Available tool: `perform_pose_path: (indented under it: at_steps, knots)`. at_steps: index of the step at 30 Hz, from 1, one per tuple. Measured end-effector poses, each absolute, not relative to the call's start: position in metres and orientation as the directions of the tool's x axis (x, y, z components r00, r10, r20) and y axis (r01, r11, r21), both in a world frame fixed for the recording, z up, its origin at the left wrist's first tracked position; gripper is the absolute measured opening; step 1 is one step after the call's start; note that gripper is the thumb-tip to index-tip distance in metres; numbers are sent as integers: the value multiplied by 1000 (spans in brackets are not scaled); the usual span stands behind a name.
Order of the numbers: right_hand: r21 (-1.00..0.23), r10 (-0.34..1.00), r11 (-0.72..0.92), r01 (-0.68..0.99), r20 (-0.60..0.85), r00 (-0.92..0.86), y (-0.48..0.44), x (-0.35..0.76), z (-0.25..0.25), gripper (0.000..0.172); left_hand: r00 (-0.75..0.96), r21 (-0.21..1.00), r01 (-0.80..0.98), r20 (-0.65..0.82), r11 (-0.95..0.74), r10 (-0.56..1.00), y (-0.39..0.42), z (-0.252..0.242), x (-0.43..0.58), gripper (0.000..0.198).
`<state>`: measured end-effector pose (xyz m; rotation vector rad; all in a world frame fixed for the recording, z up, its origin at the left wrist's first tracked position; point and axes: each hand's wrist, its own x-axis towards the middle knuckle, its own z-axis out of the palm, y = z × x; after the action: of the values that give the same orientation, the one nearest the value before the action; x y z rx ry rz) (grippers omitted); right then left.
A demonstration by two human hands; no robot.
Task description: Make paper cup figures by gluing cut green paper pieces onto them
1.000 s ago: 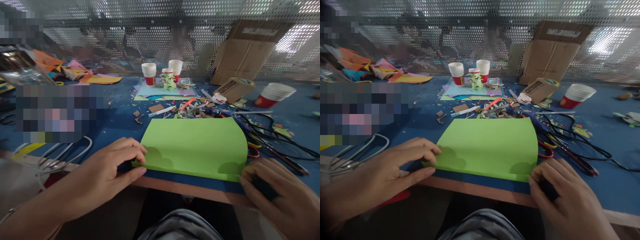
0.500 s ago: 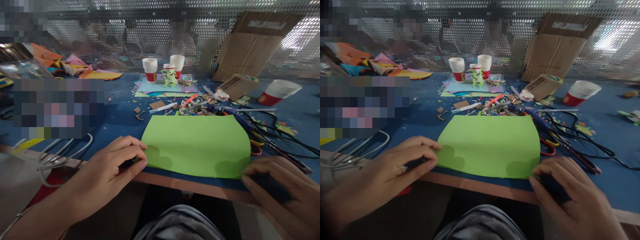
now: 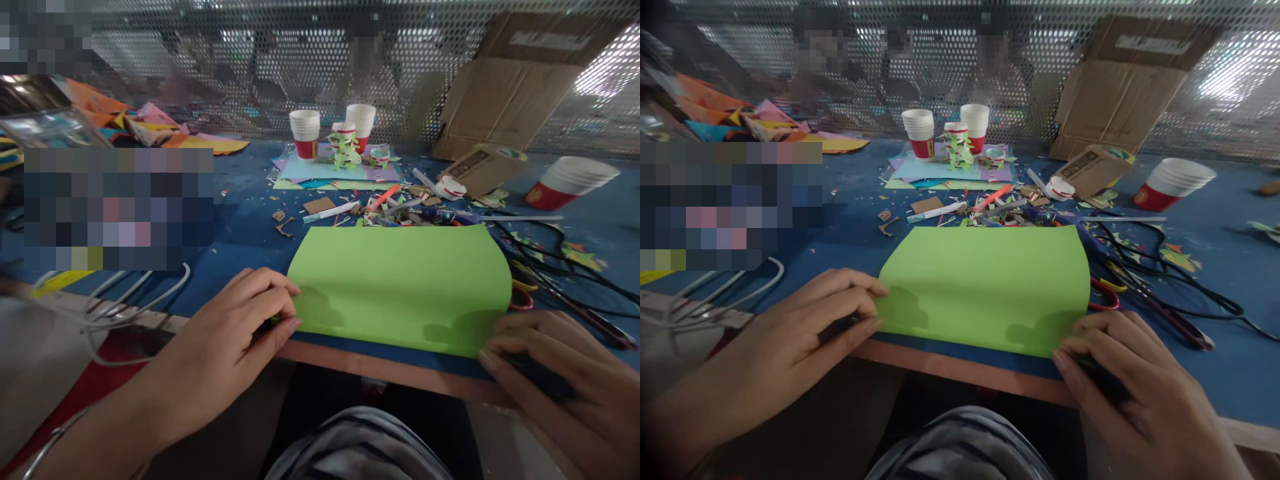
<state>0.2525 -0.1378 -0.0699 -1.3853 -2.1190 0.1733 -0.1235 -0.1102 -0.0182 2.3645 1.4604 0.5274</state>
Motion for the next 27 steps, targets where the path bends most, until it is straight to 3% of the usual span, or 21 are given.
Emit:
perform_pose_path:
  at_steps: [6,15,27]
  knots:
    - [-366,848,498,786,396,-353,-133,250,-65,4,433,395,791,176,-467,884,-108,-24,-123,14]
    - [-364,864,475,801,363,-348,-133,248,-62,8,426,368,804,191,-466,885,-104,-29,-126,18]
    - [-373,853,485,791,401,-334,-132,246,-64,4,268,324,892,184,-315,946,-113,-32,-123,23]
